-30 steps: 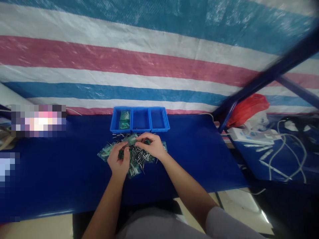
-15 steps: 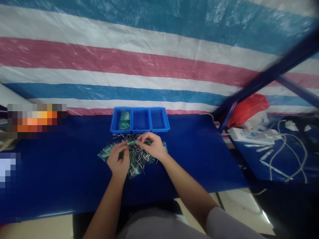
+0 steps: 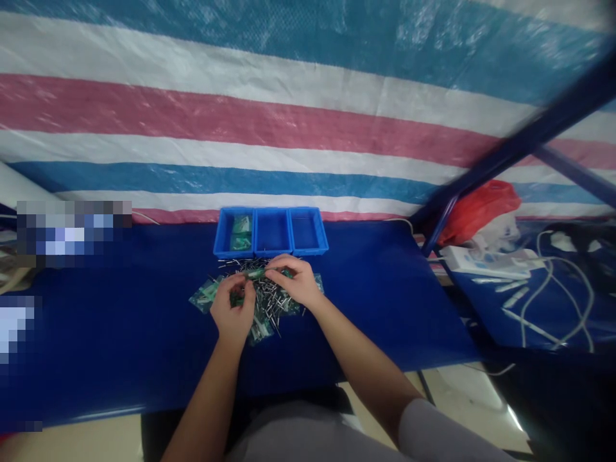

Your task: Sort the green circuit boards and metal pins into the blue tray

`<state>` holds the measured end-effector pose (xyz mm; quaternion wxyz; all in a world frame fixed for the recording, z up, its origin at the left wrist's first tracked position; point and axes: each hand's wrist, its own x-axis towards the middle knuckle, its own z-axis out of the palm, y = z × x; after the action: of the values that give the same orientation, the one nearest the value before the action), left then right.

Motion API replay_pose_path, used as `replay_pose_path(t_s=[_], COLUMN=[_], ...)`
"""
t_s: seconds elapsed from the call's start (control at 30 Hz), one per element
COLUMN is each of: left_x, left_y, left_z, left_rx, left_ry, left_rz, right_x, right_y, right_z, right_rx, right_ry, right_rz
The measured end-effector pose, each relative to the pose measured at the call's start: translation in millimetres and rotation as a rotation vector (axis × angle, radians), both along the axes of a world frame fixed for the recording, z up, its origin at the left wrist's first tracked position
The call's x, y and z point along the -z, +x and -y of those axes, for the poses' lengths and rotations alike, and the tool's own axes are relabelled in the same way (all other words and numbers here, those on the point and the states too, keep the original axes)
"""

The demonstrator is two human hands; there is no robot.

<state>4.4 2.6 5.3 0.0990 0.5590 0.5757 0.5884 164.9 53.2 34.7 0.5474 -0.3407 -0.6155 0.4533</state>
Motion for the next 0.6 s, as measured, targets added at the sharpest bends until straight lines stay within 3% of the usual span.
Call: replay_pose_path(t_s=[0.07,0.23,0.43,0.6], left_x=[-2.2,-5.0,5.3,10.8], left_y=[1,-3,-6,-7], left_z=[0,0,3,5], left_rx=[0.001,-0.028,0.016,0.045], left_ry=[0.015,0.020,-0.056,0.010], left_rz=[0.045,-0.092,-0.036,0.022], right_x=[-0.5,-0.1,-1.4,-4.7], right_y=[1,3,1,1], right_z=[0,1,4,4], right_rx=[0.002,0.041,-0.018,-0.022], right_ry=[0.031,0.036,0.006,0.099], right_rz=[0.038,0.157,0.096,0.109])
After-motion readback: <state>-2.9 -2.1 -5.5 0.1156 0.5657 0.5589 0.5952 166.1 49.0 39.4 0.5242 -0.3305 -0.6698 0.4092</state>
